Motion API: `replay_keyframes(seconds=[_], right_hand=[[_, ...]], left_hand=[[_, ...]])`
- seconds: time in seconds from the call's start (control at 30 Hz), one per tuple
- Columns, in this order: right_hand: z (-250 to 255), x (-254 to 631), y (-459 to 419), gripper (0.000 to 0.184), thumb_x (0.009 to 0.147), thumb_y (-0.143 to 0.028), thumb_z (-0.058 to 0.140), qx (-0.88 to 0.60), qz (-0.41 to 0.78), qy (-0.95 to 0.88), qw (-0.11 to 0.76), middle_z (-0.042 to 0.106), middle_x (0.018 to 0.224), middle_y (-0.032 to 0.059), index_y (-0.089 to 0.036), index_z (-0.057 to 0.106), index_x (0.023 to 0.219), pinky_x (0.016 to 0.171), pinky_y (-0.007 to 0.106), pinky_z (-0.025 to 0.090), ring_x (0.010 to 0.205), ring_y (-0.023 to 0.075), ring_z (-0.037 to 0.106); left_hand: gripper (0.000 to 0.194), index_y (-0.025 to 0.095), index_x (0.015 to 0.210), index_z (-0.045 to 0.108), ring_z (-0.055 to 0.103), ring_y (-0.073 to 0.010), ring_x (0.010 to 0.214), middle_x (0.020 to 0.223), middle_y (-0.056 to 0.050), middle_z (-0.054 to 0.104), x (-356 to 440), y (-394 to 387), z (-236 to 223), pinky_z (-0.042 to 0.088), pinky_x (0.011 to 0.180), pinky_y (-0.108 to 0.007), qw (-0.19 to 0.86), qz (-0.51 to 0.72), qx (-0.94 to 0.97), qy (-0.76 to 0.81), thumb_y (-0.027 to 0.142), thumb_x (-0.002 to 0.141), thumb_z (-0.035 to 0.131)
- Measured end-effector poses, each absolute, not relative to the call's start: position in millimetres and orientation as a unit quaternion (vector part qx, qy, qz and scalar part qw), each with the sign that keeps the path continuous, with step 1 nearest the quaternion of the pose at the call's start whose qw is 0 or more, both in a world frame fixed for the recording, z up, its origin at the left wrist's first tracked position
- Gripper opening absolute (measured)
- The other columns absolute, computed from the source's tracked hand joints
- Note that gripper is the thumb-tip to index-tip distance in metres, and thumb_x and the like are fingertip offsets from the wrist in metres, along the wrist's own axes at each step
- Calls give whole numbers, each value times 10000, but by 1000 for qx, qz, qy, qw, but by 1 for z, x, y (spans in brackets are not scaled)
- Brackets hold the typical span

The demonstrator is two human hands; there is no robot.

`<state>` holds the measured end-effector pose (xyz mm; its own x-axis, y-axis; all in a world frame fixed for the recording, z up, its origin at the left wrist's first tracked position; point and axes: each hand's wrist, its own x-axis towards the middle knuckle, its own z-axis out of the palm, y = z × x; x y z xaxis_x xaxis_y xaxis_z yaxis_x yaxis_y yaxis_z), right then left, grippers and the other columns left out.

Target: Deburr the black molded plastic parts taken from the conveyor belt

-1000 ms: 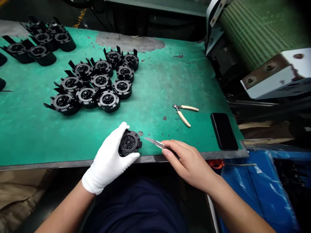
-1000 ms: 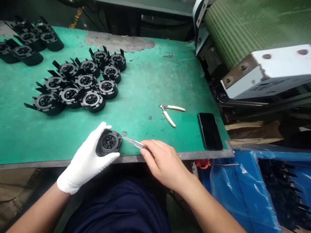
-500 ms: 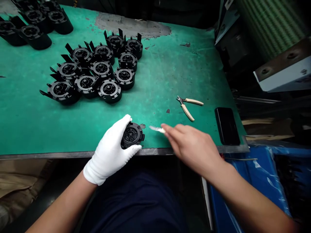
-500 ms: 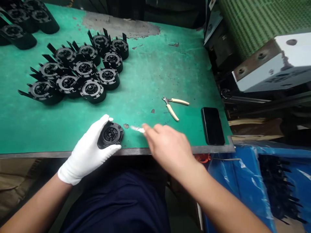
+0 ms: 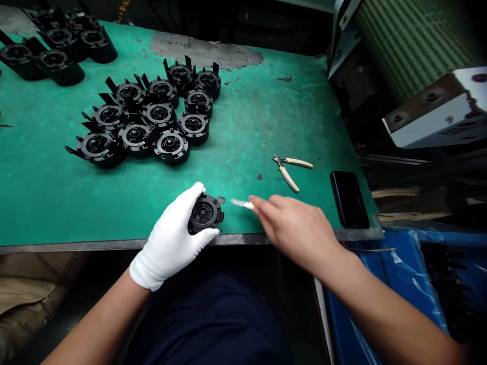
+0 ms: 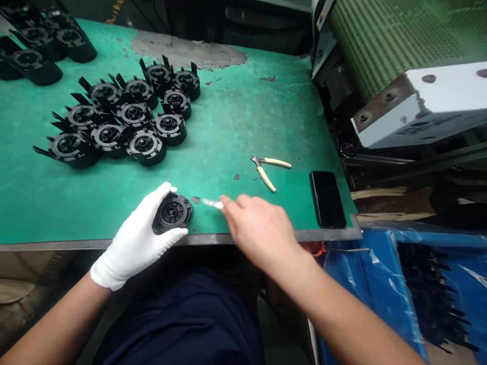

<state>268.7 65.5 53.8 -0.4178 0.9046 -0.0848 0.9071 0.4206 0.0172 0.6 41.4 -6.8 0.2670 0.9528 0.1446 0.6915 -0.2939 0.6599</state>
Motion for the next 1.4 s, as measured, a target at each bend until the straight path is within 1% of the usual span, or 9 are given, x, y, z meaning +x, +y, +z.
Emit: replay_keyframes(seconds=[0.07,0.2,0.3,0.4,0.53,0.77,1.0,1.17,1.4], right_hand=[[47,281,75,362,1063,-400,465,583,18,812,29,755,952,55,-281,698,1313,568,322,425,812,239,711],[41,296,78,350,1073,-388,466,588,-64,806,-41,768,1115,51,-274,685,1321,815,329,545,982,233,728],[39,295,71,354,1079,-393,456,572,-131,808,-51,763,1138,52,-263,685,1316,909,342,549,1028,230,721],[38,284,70,358,1083,-395,447,550,-166,816,-65,758,1116,54,-267,673,1329,888,335,549,1002,220,718],[45,259,75,357,1087,-369,441,492,-189,845,-89,751,1052,59,-257,661,1345,798,294,526,940,195,701],[64,245,69,347,1087,-347,439,444,-191,874,-50,712,929,47,-241,674,1319,727,300,464,850,183,659],[58,244,74,392,1093,-379,412,463,-154,873,-13,708,944,42,-275,624,1406,732,321,463,867,198,661],[42,271,111,384,1066,-425,445,562,-21,826,42,753,979,62,-291,679,1340,603,336,440,826,254,708],[42,278,115,367,1085,-399,431,524,-178,832,-35,750,1227,15,-273,676,1327,910,349,536,1087,225,708]], left_hand=[[883,249,1604,248,381,-289,1512,1634,-94,381,-4,46,-1,333,1270,-481,265,245,764,535,416,882,726],[730,321,1612,259,257,-275,1567,1705,-13,227,-33,68,12,257,1296,-469,296,195,812,464,401,971,600],[574,313,1553,397,354,-278,1527,1662,-16,343,-56,79,14,280,1288,-488,274,294,747,530,428,1008,537],[704,285,1568,354,474,-282,1452,1603,-66,441,-58,78,10,396,1234,-471,333,350,662,573,508,957,623],[1034,248,1595,282,432,-314,1477,1572,-106,466,-34,68,1,339,1261,-500,279,306,682,602,523,767,839],[933,256,1577,302,520,-276,1402,1517,-88,515,-16,57,-2,414,1217,-440,270,269,730,567,460,818,805],[904,251,1551,341,513,-302,1407,1542,-107,491,-21,61,-4,418,1215,-457,261,268,744,554,552,821,781],[877,245,1540,364,466,-286,1450,1565,-90,471,-18,59,-5,376,1247,-437,269,263,746,550,551,828,775],[820,333,1606,272,345,-227,1533,1670,15,326,-44,72,7,287,1290,-385,375,198,768,480,446,919,704]])
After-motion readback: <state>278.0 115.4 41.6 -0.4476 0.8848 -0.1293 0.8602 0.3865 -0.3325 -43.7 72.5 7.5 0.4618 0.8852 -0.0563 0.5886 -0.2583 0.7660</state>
